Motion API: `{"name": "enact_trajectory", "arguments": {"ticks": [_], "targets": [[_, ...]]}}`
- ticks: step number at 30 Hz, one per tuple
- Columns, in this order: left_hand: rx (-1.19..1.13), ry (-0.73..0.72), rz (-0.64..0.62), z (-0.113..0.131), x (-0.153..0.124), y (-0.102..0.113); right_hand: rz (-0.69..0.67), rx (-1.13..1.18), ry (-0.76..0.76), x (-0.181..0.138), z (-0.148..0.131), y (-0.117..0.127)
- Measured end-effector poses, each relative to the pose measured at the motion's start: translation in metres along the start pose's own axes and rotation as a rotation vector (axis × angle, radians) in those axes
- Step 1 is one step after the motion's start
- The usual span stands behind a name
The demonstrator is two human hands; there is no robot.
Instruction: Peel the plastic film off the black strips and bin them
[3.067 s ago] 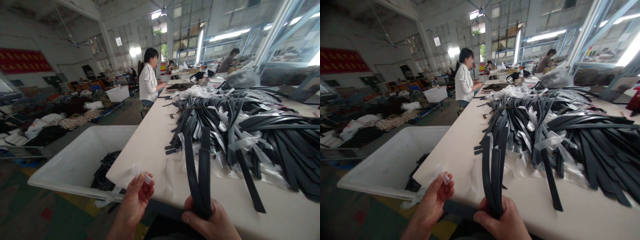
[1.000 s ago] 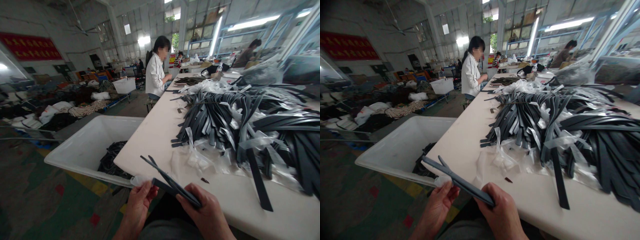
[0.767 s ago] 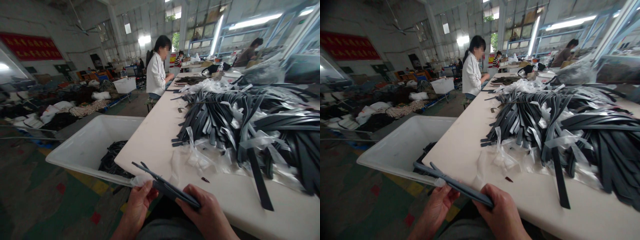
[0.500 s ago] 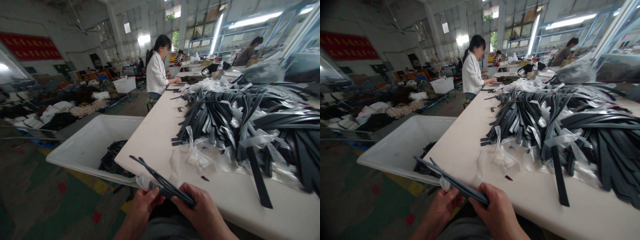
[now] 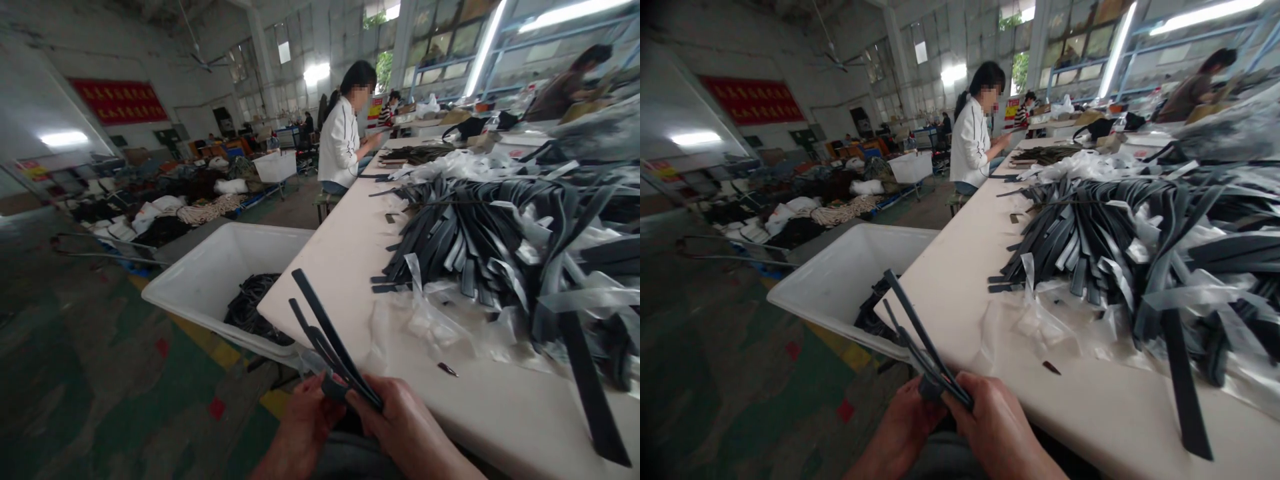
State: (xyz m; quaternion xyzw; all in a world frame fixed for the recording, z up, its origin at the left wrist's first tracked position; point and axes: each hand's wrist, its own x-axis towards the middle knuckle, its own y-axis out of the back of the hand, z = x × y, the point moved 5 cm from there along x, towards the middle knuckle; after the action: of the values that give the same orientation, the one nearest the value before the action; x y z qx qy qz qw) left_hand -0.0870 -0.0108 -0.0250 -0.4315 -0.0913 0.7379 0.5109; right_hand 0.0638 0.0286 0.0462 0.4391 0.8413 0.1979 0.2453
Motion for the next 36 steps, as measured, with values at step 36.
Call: {"name": "enact_trajectory", "arguments": {"ticks": [36], "targets": [[-0.224, 0.126, -0.004, -0.045, -0.010, 0.007, -0.052, -0.232, -0.022, -0.002, 0.007, -0.007]]}}
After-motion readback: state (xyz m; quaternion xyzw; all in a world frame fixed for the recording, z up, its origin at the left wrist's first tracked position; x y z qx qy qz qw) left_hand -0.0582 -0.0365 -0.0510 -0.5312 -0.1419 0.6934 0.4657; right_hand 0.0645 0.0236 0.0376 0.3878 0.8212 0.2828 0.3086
